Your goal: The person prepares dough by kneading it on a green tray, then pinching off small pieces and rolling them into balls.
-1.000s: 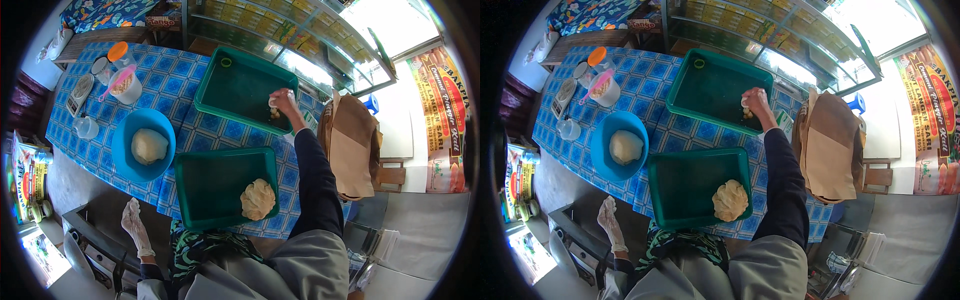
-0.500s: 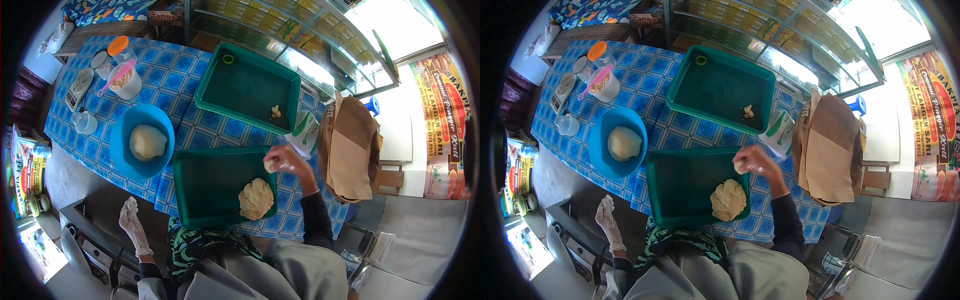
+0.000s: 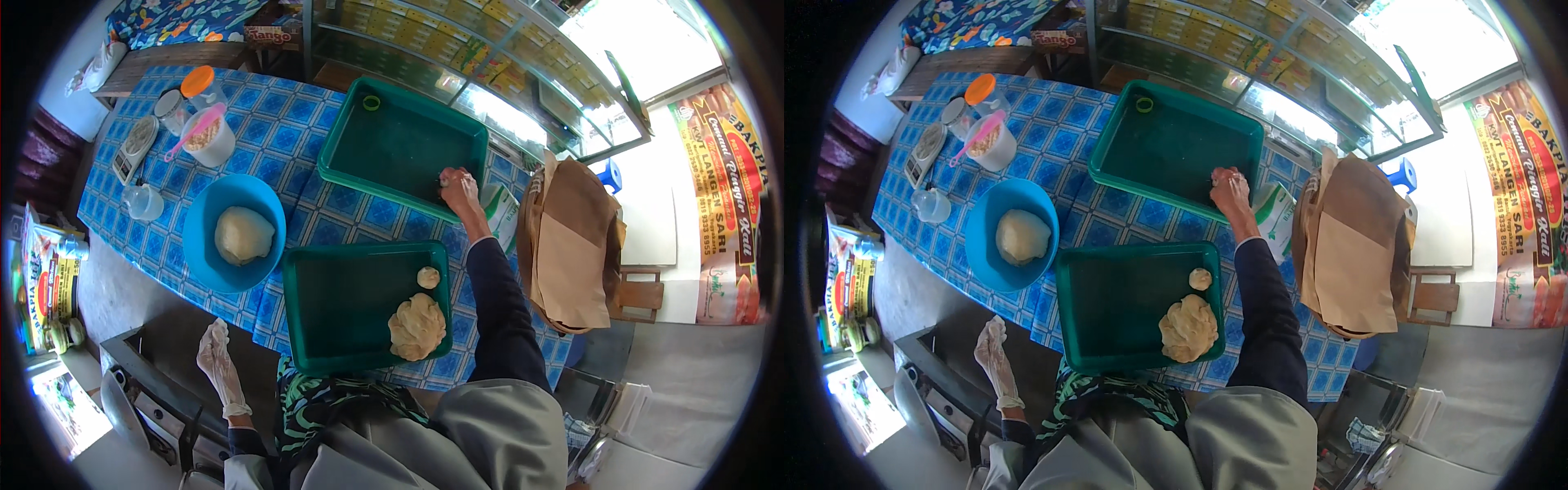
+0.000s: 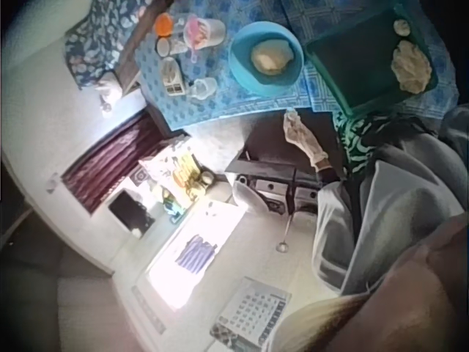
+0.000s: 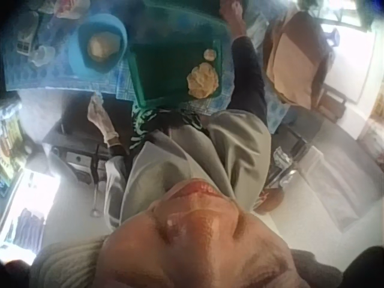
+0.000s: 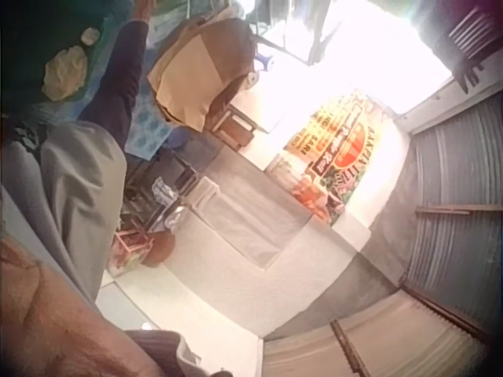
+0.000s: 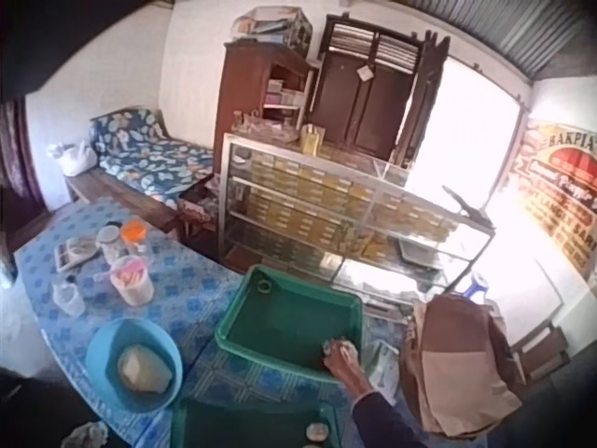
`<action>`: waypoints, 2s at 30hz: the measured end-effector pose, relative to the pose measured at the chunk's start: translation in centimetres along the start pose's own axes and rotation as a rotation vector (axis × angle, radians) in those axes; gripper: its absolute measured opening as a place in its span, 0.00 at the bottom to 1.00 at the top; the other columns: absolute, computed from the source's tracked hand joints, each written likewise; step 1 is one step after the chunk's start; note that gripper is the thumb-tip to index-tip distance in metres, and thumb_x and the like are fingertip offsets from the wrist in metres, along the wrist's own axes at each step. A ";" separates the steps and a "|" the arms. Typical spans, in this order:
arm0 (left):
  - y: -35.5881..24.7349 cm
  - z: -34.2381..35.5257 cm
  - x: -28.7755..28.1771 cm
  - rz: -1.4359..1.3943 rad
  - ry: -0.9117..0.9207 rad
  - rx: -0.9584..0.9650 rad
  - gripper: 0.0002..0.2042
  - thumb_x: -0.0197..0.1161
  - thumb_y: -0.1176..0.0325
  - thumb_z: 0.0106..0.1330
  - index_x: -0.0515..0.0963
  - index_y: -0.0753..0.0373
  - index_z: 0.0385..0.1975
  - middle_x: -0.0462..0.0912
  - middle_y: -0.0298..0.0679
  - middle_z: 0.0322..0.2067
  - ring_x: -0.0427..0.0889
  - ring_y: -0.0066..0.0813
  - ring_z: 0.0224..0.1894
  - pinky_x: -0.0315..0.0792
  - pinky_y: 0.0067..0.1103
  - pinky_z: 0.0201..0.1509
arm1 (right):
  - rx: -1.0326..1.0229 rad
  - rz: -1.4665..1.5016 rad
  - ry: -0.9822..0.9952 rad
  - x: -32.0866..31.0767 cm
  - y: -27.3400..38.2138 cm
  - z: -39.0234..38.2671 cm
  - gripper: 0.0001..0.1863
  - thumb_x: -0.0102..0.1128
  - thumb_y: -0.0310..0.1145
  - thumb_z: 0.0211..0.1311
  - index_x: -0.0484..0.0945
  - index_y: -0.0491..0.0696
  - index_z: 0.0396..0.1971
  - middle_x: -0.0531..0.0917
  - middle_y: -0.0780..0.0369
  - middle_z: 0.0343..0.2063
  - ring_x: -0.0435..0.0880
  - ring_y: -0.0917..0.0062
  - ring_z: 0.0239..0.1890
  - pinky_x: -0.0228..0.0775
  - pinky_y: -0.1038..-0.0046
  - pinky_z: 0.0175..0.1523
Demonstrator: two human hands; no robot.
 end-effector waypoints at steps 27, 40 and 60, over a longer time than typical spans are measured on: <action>1.5 -1.1 -1.1 -0.017 0.006 -0.068 0.19 0.60 0.57 0.71 0.80 0.67 0.50 0.84 0.36 0.44 0.80 0.23 0.45 0.72 0.22 0.51 | 0.379 1.625 0.259 -0.4 -2.5 2.0 0.10 0.66 0.22 0.47 0.83 0.42 0.33 0.85 0.60 0.27 0.84 0.75 0.26 0.75 0.72 0.26; 1.7 -0.5 -1.1 -0.033 0.019 -0.093 0.19 0.61 0.57 0.71 0.80 0.67 0.51 0.83 0.35 0.43 0.79 0.21 0.46 0.71 0.20 0.50 | -0.409 0.074 0.121 0.6 3.4 -1.5 0.15 0.59 0.17 0.41 0.85 0.43 0.32 0.80 0.57 0.34 0.78 0.58 0.46 0.75 0.60 0.49; 3.7 -2.7 -3.3 -0.065 -0.025 -0.133 0.20 0.61 0.57 0.71 0.79 0.68 0.51 0.84 0.37 0.45 0.81 0.23 0.47 0.71 0.21 0.54 | -0.206 0.002 0.187 1.8 1.1 -1.0 0.11 0.57 0.20 0.39 0.84 0.45 0.24 0.83 0.49 0.30 0.83 0.54 0.37 0.76 0.59 0.43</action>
Point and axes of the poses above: each hand's wrist, its own z-axis towards the middle knuckle, its own x-axis out of the palm, y = z × x, the point moved 10 cm from there along z, towards the middle knuckle
